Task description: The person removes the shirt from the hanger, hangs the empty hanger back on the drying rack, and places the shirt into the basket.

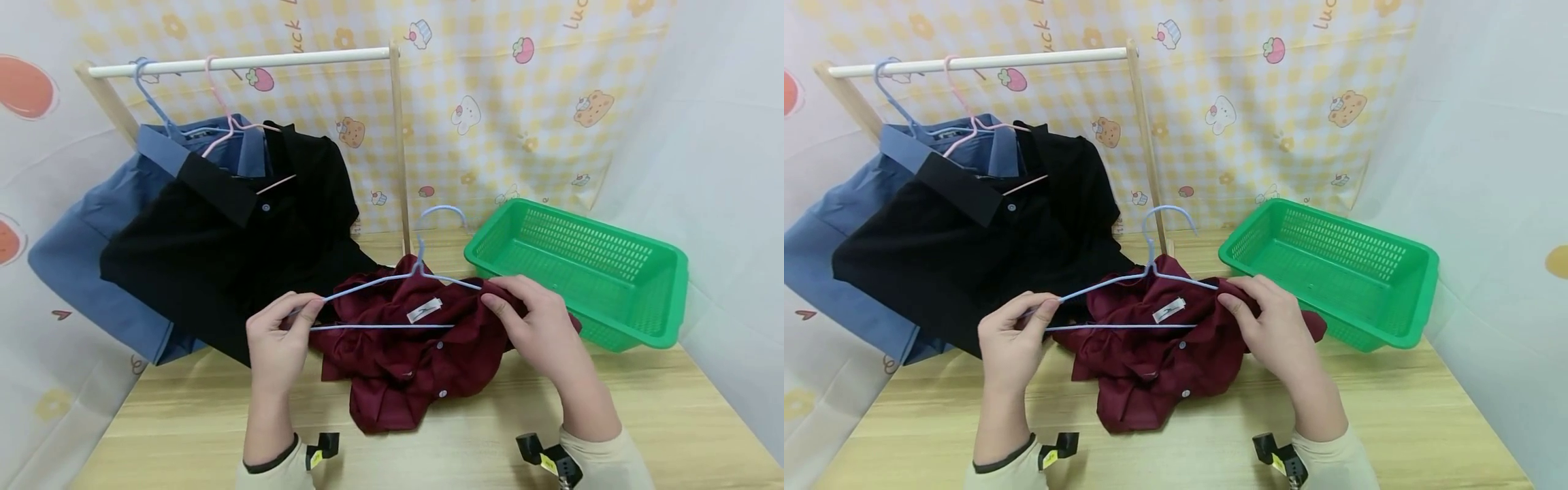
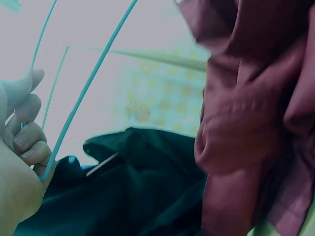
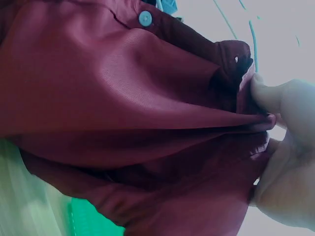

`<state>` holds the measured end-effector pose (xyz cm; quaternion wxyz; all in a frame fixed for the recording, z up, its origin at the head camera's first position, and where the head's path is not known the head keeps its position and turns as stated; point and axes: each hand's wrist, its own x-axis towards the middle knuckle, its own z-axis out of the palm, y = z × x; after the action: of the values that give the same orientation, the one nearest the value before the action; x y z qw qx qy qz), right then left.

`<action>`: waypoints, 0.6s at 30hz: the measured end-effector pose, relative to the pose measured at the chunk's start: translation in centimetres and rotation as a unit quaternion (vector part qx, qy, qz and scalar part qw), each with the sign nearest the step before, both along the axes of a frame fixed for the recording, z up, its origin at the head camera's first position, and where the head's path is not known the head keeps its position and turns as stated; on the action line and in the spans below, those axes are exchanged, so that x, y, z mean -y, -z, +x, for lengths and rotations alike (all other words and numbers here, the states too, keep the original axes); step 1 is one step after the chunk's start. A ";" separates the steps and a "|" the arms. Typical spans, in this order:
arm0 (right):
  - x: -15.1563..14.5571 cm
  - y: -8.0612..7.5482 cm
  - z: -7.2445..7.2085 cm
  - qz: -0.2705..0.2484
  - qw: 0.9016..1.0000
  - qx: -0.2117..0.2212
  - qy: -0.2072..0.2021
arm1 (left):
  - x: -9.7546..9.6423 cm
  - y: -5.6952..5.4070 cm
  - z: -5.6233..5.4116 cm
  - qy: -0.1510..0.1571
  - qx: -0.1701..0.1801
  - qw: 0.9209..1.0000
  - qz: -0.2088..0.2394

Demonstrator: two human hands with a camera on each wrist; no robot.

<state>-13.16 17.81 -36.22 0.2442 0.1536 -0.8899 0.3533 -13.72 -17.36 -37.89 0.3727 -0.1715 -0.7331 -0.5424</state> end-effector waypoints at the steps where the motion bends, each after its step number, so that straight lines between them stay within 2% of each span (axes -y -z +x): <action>1: -0.2 0.1 -0.1 0.002 1.000 -0.002 0.002 | 0.3 0.0 0.0 -0.001 -0.003 1.000 0.008; 9: -1.2 0.3 -0.3 -0.018 1.000 -0.021 0.007 | 2.5 0.2 0.3 -0.016 -0.014 0.998 0.058; 13: -1.4 0.3 -0.4 -0.039 0.999 -0.023 0.014 | 3.4 0.2 0.4 0.002 -0.029 0.996 0.087; 18: -1.7 0.2 -0.4 -0.067 0.997 0.001 0.036 | 4.3 0.1 0.5 0.016 -0.045 0.993 0.106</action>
<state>-13.55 19.52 -36.42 0.2651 0.1046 -0.8694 0.4036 -13.17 -21.63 -38.03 0.4126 -0.1670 -0.6511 -0.6148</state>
